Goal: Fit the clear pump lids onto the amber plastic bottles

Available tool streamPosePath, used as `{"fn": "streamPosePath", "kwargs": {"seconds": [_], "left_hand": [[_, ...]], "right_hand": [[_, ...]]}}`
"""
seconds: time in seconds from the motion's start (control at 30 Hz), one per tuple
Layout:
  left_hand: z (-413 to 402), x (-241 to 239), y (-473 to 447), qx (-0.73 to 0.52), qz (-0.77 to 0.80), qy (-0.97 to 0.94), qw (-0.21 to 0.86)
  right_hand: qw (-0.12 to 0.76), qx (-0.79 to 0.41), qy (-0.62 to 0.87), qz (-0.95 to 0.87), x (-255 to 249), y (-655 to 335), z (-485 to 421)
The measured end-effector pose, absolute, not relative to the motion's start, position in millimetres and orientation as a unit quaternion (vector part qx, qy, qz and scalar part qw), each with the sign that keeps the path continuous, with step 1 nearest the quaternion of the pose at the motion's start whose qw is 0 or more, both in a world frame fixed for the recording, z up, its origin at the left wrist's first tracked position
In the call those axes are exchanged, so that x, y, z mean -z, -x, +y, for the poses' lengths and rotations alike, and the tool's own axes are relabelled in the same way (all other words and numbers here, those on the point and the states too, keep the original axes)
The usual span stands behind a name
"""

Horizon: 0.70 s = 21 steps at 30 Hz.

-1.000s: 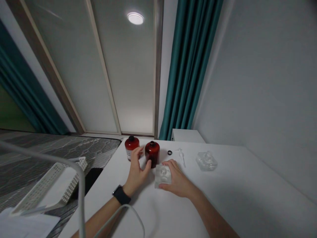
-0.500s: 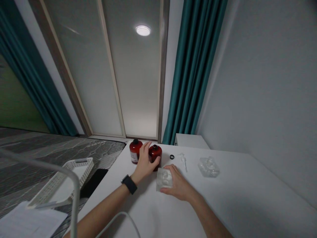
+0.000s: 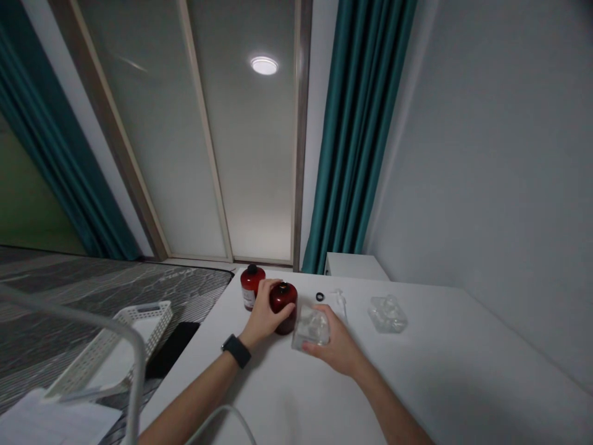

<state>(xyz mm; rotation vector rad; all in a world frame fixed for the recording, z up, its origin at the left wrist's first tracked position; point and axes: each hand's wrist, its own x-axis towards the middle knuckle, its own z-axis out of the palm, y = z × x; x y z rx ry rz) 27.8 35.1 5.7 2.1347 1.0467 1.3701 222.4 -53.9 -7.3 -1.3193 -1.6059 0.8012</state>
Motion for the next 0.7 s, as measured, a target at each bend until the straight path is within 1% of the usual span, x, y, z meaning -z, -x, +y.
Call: {"fn": "streamPosePath", "kwargs": {"seconds": [0.1,0.2,0.4,0.6,0.7], "left_hand": [[28.9,3.2,-27.8,-0.51,0.378,-0.724,0.269],[22.3,9.8,-28.7,-0.517,0.37,-0.701,0.323],[12.7,13.6,-26.7,-0.505,0.348,-0.706,0.356],[9.4,16.6,-27.9,-0.51,0.307,-0.677,0.433],[7.5,15.0,-28.2,-0.514,0.309,-0.674,0.431]], "right_hand": [[0.473,-0.338,0.515,-0.63,5.0,-227.4,-52.8],[0.483,-0.338,0.514,-0.623,8.7,-231.7,-50.9],[0.494,-0.382,0.516,-0.587,19.5,-227.3,-49.7],[0.544,-0.423,0.475,-0.547,20.1,-217.9,-52.9],[0.562,-0.446,0.448,-0.534,18.6,-212.8,-55.7]]}}
